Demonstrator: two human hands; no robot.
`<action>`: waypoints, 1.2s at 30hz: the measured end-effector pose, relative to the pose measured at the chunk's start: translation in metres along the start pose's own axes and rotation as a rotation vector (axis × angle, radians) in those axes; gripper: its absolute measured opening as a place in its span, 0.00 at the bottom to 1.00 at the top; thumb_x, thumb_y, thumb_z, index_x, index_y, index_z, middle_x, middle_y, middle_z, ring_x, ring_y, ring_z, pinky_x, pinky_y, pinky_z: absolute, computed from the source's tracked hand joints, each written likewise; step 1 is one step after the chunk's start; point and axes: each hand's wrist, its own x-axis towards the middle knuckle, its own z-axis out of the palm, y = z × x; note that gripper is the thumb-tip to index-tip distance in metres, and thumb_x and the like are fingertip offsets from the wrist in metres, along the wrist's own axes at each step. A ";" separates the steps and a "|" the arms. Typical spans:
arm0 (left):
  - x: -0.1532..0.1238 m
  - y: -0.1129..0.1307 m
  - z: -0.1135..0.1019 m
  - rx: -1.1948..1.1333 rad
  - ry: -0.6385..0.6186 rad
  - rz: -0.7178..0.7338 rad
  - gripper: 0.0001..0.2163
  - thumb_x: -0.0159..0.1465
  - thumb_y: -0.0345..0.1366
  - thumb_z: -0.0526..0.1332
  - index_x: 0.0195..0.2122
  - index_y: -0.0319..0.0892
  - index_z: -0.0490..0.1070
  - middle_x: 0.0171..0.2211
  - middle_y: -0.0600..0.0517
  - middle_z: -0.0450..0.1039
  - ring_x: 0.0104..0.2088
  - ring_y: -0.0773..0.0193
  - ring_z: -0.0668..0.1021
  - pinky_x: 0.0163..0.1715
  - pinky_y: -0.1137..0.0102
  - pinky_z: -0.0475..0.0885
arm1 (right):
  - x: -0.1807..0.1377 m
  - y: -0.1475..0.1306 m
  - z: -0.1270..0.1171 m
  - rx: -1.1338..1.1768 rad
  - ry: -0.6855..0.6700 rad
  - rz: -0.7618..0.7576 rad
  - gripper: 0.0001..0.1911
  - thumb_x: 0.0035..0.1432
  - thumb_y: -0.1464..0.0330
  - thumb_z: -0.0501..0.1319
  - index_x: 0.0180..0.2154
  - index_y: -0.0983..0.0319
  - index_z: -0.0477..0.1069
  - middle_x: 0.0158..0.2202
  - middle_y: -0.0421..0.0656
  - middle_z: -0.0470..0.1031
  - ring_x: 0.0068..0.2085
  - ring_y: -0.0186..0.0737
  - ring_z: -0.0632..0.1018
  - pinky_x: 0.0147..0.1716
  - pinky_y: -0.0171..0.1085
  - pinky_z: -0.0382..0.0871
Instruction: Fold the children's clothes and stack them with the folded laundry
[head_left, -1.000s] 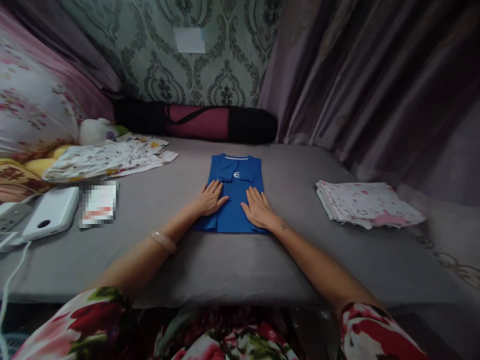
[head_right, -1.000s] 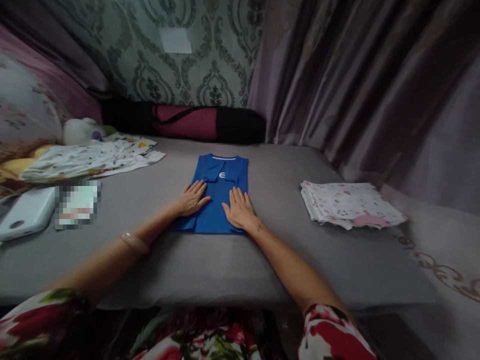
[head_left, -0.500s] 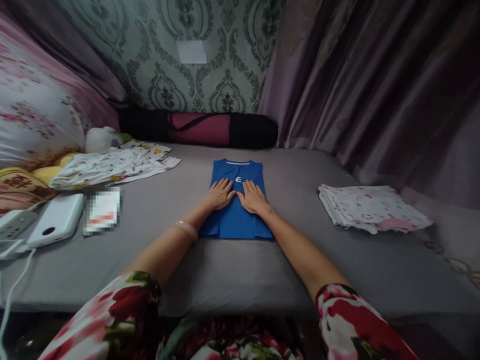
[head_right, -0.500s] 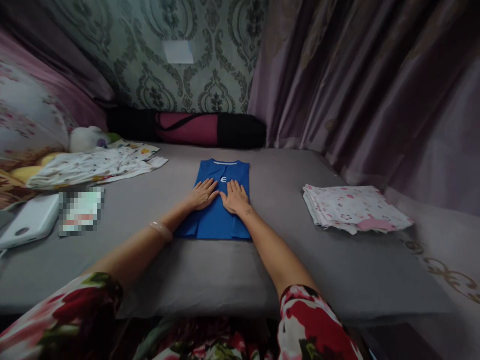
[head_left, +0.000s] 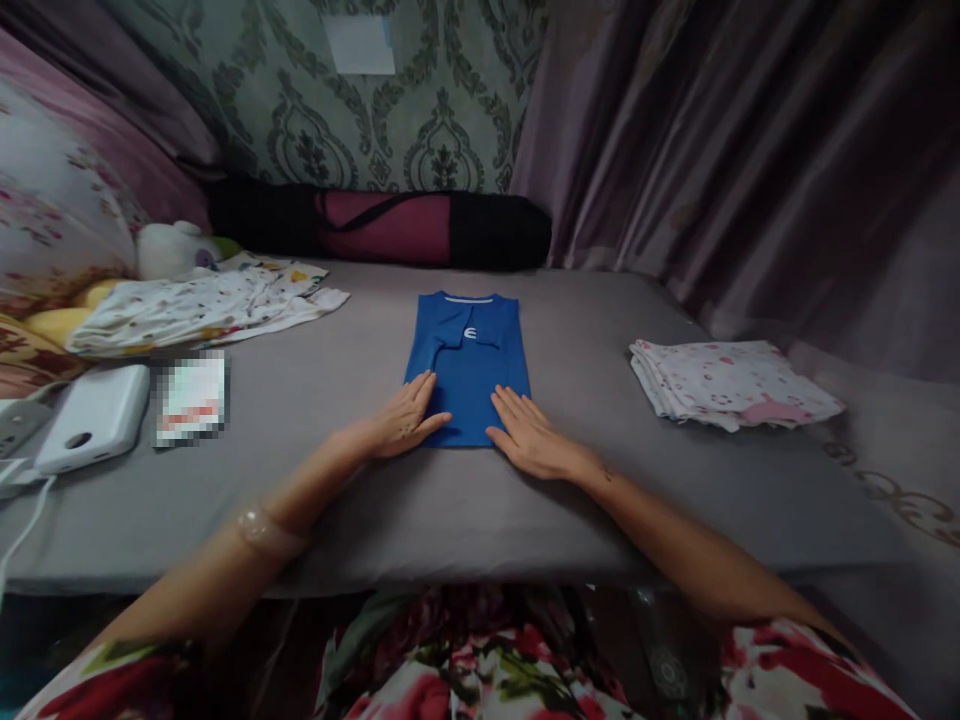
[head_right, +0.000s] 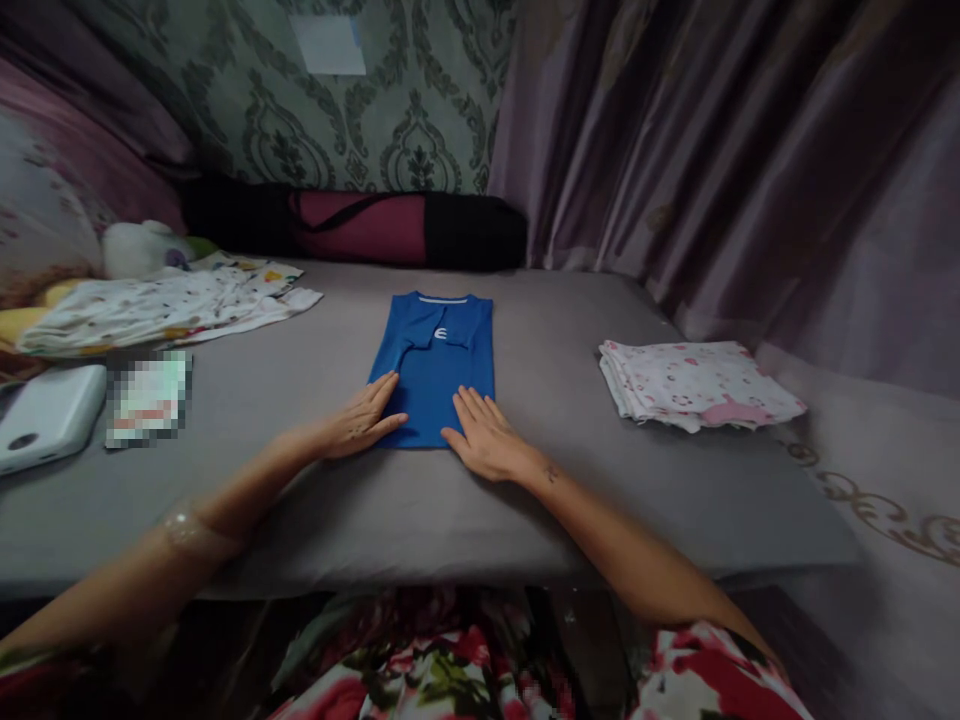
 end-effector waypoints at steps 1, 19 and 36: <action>-0.011 0.003 -0.003 -0.003 -0.012 0.014 0.39 0.67 0.58 0.43 0.68 0.30 0.43 0.69 0.33 0.43 0.68 0.50 0.50 0.65 0.58 0.51 | -0.011 -0.002 -0.001 -0.009 -0.007 -0.014 0.39 0.68 0.50 0.39 0.68 0.71 0.42 0.70 0.53 0.39 0.70 0.45 0.43 0.68 0.47 0.39; -0.052 0.005 -0.017 0.068 0.023 0.227 0.19 0.68 0.34 0.45 0.55 0.41 0.69 0.51 0.42 0.73 0.52 0.54 0.74 0.50 0.62 0.72 | -0.040 0.018 -0.022 -0.187 0.083 -0.260 0.23 0.65 0.75 0.46 0.57 0.62 0.68 0.56 0.52 0.71 0.54 0.47 0.73 0.53 0.48 0.70; -0.005 -0.030 -0.035 -0.475 0.276 -0.119 0.16 0.61 0.46 0.56 0.43 0.42 0.74 0.34 0.50 0.76 0.34 0.61 0.76 0.37 0.68 0.71 | 0.013 0.052 -0.039 0.367 0.397 0.006 0.16 0.60 0.67 0.56 0.47 0.60 0.76 0.43 0.43 0.80 0.41 0.41 0.79 0.41 0.38 0.73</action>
